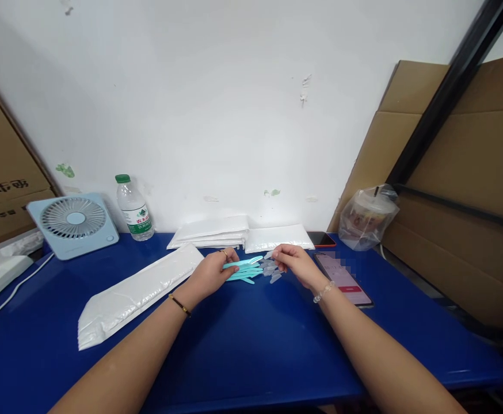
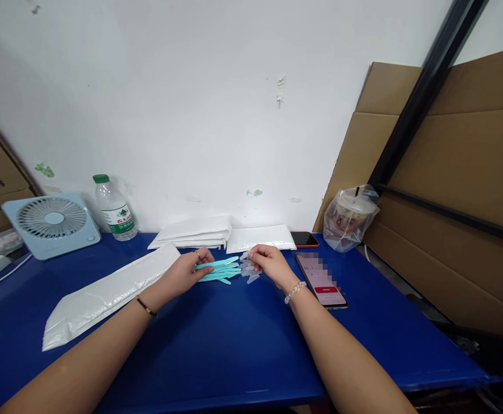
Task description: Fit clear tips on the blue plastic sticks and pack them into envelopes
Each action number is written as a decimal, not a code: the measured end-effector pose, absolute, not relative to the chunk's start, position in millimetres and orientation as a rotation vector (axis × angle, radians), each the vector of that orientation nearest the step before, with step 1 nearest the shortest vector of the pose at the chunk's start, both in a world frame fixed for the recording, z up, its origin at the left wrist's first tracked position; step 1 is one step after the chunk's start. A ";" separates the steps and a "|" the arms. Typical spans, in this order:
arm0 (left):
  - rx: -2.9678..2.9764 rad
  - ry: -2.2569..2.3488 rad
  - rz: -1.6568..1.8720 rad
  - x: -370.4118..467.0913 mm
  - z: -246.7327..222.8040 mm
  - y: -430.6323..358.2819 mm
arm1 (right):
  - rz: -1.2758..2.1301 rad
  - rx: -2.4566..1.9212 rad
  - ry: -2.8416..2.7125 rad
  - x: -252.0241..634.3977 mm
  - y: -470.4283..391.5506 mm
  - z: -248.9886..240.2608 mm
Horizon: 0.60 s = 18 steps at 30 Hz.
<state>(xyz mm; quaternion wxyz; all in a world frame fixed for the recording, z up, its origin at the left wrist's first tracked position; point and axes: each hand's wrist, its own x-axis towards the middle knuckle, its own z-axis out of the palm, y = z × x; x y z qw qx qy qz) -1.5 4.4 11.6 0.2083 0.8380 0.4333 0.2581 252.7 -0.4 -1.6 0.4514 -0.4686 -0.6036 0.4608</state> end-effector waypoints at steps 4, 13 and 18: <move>2.347 1.219 0.719 -1.3 11.3 5.5 | 1.156 -1.126 -1.508 252.1 -1.5 -1.9; 2.312 1.174 0.705 4.4 11.0 0.4 | 1.248 -1.065 -1.571 239.4 -7.2 -3.3; 2.262 1.124 0.726 7.5 11.0 -4.0 | 1.217 -1.102 -1.683 238.4 -9.4 0.5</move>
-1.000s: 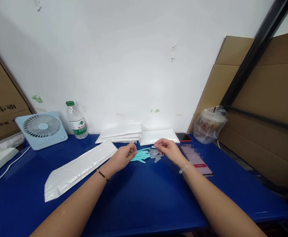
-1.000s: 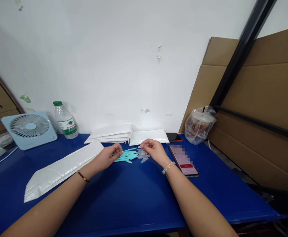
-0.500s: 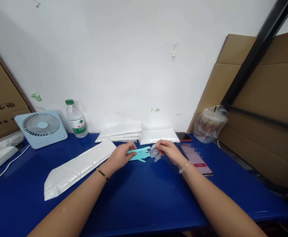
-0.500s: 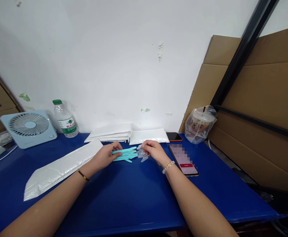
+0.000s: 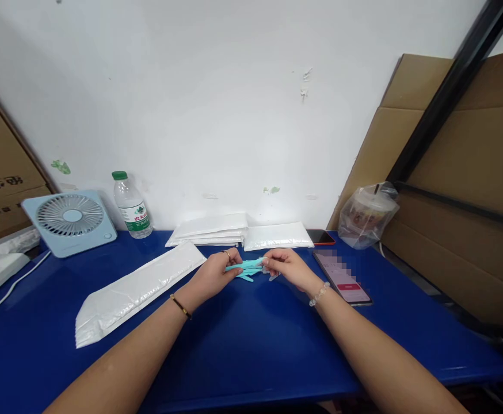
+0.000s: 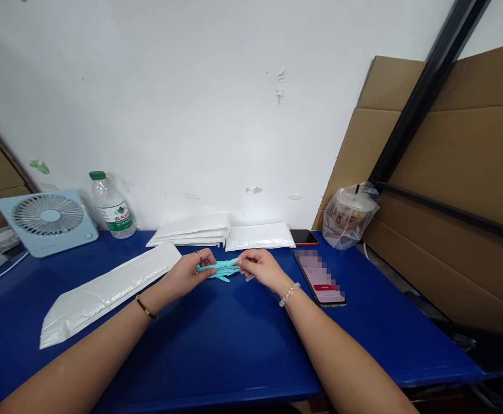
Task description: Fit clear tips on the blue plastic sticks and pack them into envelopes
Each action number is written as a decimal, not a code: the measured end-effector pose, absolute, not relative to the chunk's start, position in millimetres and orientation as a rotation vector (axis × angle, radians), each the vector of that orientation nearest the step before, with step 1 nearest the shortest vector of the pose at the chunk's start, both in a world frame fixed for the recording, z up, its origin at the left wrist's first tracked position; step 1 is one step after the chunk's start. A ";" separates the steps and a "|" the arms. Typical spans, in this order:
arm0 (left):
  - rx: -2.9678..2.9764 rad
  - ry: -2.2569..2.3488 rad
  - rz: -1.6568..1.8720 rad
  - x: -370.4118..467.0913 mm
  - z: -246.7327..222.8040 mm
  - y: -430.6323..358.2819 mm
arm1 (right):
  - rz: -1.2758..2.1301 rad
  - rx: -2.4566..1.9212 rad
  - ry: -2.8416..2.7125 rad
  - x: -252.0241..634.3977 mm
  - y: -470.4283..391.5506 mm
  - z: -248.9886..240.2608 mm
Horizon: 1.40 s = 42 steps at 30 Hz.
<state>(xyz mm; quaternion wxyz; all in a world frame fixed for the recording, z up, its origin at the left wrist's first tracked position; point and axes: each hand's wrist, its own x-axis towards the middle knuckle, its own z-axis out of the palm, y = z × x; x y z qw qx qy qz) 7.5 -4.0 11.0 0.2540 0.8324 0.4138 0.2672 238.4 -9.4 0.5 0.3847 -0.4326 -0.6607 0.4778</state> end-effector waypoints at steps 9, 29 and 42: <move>2.364 0.987 0.298 18.2 3.7 -17.3 | 0.599 -1.290 -2.227 266.4 -7.0 5.4; 2.584 1.359 0.505 3.3 -0.6 9.6 | 0.576 -1.316 -2.201 259.6 -5.0 -1.3; 2.495 1.340 0.569 2.4 2.1 7.0 | 0.670 -1.250 -1.990 256.3 -3.5 -2.2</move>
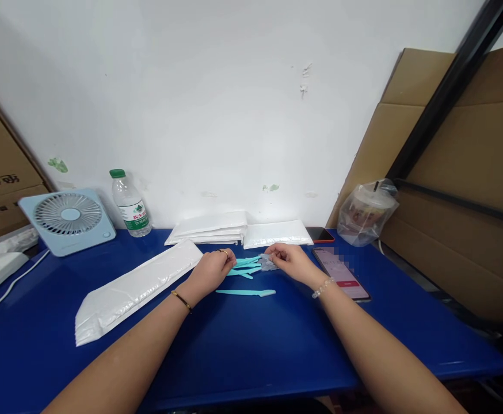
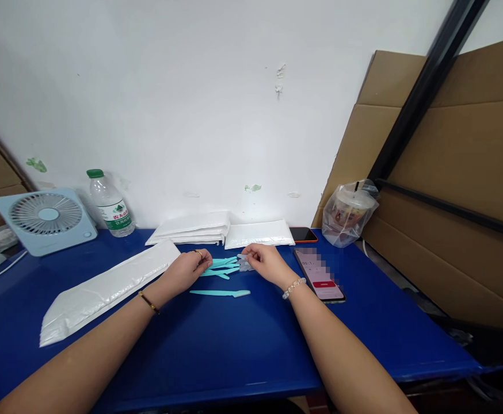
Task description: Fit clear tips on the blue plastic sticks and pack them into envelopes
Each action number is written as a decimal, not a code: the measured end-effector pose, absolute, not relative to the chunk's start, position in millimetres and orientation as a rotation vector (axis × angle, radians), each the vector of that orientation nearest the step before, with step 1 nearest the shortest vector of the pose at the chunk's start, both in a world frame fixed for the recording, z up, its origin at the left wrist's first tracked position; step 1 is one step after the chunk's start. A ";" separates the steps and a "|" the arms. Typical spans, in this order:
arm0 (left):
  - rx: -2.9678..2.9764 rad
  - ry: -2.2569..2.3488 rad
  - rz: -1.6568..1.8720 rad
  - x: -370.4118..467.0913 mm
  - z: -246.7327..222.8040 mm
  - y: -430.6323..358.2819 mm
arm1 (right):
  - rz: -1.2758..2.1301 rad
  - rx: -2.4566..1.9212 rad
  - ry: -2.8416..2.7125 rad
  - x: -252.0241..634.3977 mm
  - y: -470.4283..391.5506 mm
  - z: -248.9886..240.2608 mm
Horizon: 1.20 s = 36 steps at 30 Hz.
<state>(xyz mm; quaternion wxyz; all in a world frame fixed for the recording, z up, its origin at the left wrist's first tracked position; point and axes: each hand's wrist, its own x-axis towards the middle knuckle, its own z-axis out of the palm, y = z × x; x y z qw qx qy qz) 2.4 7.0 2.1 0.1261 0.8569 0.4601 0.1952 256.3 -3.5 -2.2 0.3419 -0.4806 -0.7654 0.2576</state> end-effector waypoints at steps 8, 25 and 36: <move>2.506 1.335 0.591 2.9 2.4 7.1 | 1.024 -1.209 -1.695 254.3 2.3 -8.0; 2.442 1.133 0.325 8.9 7.5 -5.5 | 1.245 -1.152 -2.020 251.5 -5.9 -6.0; 2.664 1.388 0.352 4.0 -0.6 5.5 | 0.348 -1.422 -2.362 278.9 4.0 -5.2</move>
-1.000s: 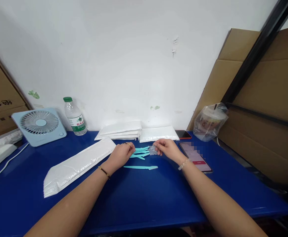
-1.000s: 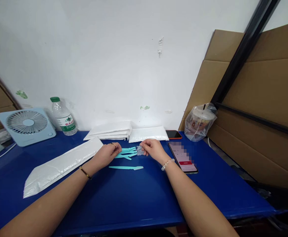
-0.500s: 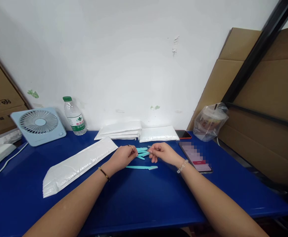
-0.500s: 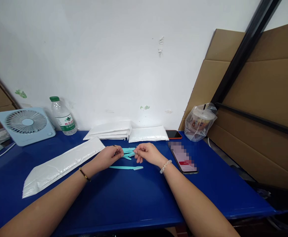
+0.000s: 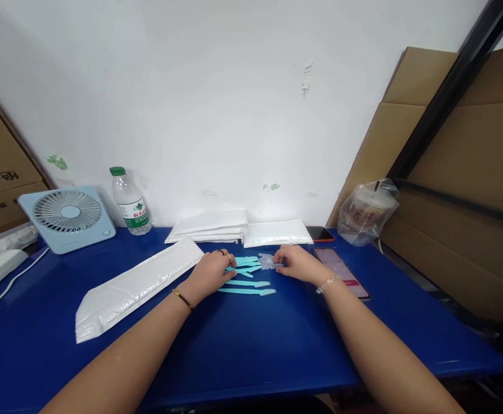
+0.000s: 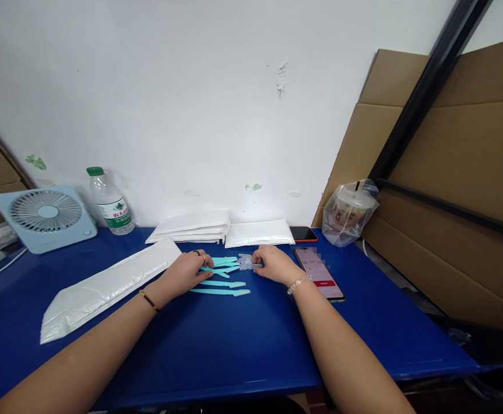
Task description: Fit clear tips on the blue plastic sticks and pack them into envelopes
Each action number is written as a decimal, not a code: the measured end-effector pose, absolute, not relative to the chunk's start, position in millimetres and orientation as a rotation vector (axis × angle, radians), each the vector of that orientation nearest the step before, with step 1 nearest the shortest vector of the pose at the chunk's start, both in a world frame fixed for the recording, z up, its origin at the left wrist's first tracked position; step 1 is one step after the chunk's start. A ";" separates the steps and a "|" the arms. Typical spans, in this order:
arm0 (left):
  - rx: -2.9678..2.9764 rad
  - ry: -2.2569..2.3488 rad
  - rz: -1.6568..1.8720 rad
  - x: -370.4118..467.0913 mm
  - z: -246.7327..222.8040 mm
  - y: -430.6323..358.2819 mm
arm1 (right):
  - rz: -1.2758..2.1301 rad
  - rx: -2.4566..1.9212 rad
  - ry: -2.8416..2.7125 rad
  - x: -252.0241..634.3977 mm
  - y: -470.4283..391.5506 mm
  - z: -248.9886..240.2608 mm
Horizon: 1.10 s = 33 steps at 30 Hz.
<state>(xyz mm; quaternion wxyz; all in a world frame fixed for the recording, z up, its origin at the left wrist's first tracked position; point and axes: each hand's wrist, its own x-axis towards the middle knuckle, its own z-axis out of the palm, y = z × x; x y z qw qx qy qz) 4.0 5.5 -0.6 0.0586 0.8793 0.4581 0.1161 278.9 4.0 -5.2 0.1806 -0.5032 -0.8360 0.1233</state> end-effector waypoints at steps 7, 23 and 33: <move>2.641 1.395 0.316 5.5 -1.6 6.1 | 0.281 -1.460 -2.407 271.5 1.7 -6.3; 2.545 1.375 0.516 2.4 1.4 8.0 | 1.271 -1.198 -1.641 264.5 6.3 -8.4; 2.536 1.351 0.551 2.8 -0.1 8.2 | 1.263 -1.166 -1.653 257.1 3.7 -8.6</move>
